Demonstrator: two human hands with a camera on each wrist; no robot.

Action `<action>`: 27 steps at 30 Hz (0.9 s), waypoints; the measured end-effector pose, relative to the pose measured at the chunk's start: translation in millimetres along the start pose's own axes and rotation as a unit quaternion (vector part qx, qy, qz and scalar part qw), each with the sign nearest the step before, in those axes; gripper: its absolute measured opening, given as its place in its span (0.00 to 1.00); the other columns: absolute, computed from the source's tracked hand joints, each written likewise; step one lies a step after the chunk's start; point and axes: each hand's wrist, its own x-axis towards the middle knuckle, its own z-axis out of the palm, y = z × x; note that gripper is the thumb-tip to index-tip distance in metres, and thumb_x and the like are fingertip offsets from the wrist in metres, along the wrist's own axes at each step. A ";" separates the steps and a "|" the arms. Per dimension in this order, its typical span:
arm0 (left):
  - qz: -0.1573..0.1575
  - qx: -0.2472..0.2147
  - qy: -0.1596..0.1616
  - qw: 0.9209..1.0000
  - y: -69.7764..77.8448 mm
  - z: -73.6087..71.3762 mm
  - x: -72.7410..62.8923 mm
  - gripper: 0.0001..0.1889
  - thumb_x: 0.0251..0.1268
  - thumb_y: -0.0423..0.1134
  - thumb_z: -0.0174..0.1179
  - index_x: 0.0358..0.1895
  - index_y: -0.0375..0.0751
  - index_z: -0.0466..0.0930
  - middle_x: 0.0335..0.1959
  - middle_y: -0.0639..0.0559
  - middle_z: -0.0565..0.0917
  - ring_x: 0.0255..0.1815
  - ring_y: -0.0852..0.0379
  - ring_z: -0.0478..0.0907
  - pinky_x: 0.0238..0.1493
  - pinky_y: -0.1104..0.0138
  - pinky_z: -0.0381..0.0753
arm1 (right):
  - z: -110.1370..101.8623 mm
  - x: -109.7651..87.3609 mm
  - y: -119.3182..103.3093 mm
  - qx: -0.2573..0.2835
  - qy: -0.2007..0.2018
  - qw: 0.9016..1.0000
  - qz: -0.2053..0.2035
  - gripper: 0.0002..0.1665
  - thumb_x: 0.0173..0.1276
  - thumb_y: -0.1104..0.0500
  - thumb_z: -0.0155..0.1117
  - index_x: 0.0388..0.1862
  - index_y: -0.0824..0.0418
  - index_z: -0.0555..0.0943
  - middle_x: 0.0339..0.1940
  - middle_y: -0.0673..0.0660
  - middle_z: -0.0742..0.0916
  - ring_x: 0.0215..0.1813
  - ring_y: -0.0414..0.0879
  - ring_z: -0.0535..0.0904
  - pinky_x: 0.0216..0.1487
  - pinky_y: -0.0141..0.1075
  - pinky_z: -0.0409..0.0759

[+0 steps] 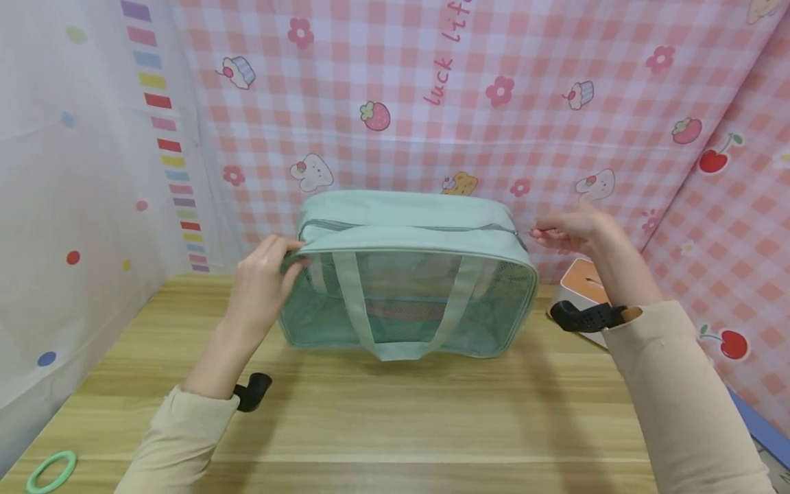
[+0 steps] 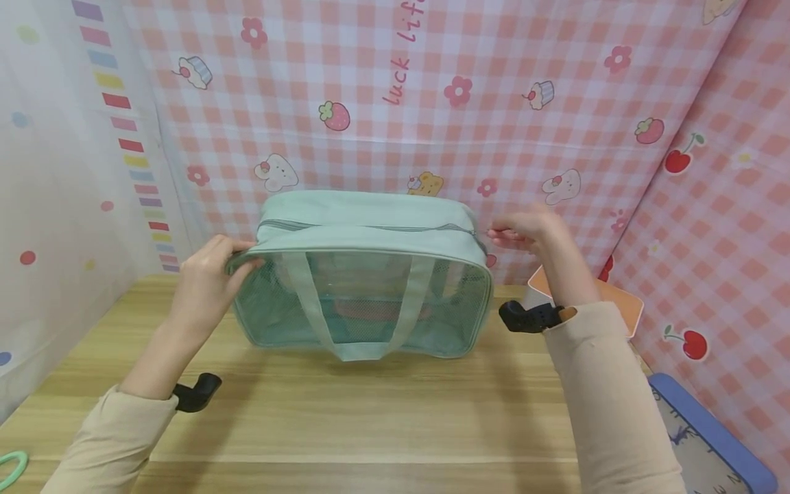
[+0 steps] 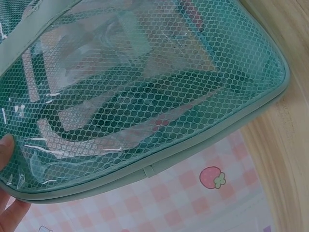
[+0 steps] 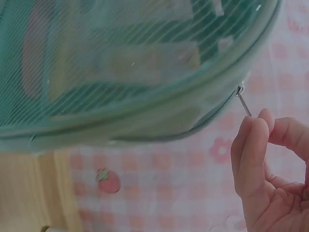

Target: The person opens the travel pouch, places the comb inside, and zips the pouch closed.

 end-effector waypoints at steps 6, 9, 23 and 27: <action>-0.001 0.000 -0.002 1.000 0.6 0.5 0.4 0.12 0.48 0.29 0.65 0.37 0.28 0.78 0.31 0.39 0.81 0.33 0.44 0.81 0.35 0.58 0.84 | -16.3 6.3 26.6 0.033 -0.020 0.999 0.033 0.18 0.69 0.65 0.48 0.21 0.57 0.78 0.20 0.48 0.84 0.24 0.33 0.81 0.34 0.21 0.81; 0.001 0.002 -0.001 1.000 0.8 0.1 0.8 0.12 0.48 0.30 0.66 0.37 0.28 0.78 0.32 0.39 0.81 0.34 0.44 0.81 0.35 0.58 0.84 | -19.1 7.2 37.2 0.024 -0.012 0.999 0.030 0.18 0.69 0.64 0.48 0.20 0.55 0.79 0.20 0.47 0.84 0.24 0.33 0.81 0.34 0.21 0.81; 0.001 0.007 0.001 1.000 2.2 -1.8 -2.3 0.12 0.48 0.29 0.65 0.37 0.28 0.78 0.32 0.38 0.80 0.34 0.44 0.80 0.34 0.57 0.83 | -9.3 23.3 85.7 0.059 0.004 0.997 0.045 0.05 0.68 0.65 0.48 0.31 0.62 0.71 0.18 0.46 0.82 0.24 0.33 0.80 0.35 0.24 0.82; 0.003 0.007 0.001 1.000 2.4 -1.8 -3.0 0.12 0.48 0.30 0.66 0.37 0.28 0.78 0.32 0.39 0.80 0.34 0.44 0.80 0.34 0.57 0.83 | -5.8 27.4 95.8 0.055 -0.008 0.997 0.046 0.06 0.68 0.66 0.45 0.31 0.63 0.69 0.16 0.46 0.82 0.22 0.33 0.79 0.33 0.22 0.81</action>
